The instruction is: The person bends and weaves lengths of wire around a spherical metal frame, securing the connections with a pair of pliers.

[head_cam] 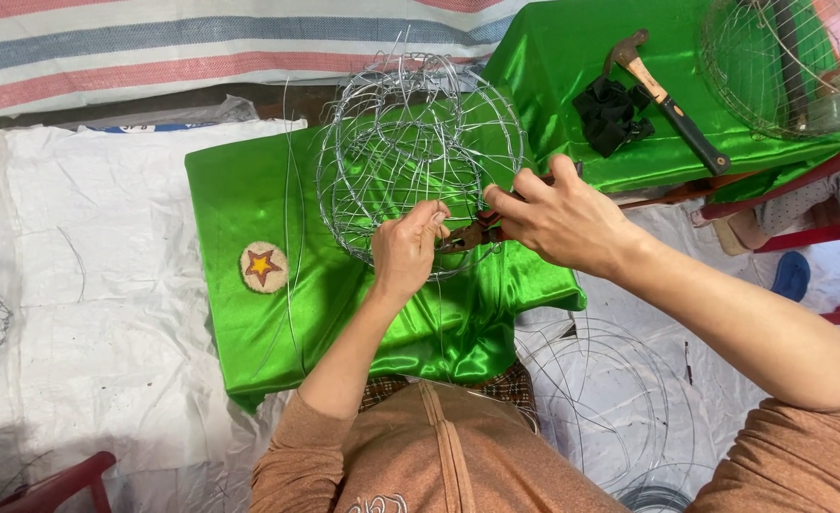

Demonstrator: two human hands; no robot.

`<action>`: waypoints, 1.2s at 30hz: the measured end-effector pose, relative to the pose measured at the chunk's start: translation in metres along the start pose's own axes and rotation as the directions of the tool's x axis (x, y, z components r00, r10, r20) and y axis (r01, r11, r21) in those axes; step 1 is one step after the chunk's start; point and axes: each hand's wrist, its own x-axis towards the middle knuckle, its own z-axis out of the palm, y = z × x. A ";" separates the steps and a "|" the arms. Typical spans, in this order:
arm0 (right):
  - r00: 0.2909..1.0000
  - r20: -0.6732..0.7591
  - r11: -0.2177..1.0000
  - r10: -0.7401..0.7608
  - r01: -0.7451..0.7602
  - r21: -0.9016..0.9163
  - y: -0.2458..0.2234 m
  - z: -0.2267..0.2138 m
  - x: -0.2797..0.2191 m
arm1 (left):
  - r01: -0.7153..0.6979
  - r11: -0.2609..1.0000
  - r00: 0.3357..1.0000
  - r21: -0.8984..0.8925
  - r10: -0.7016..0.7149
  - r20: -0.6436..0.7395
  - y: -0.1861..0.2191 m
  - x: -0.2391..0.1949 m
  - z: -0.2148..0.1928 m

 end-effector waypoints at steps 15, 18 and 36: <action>0.991 -0.121 0.998 -0.051 0.053 0.017 0.002 0.005 0.003 | 0.002 1.000 0.998 -0.031 -0.004 -0.059 -0.002 0.000 0.000; 0.992 -0.118 0.998 -0.054 0.056 0.017 0.006 0.009 0.004 | -0.013 0.999 0.995 -0.045 0.008 -0.096 -0.009 0.000 0.009; 0.948 0.207 0.930 0.243 -0.289 0.228 -0.028 0.048 -0.025 | 0.030 0.998 0.980 -0.053 -0.040 -0.197 -0.002 -0.001 0.012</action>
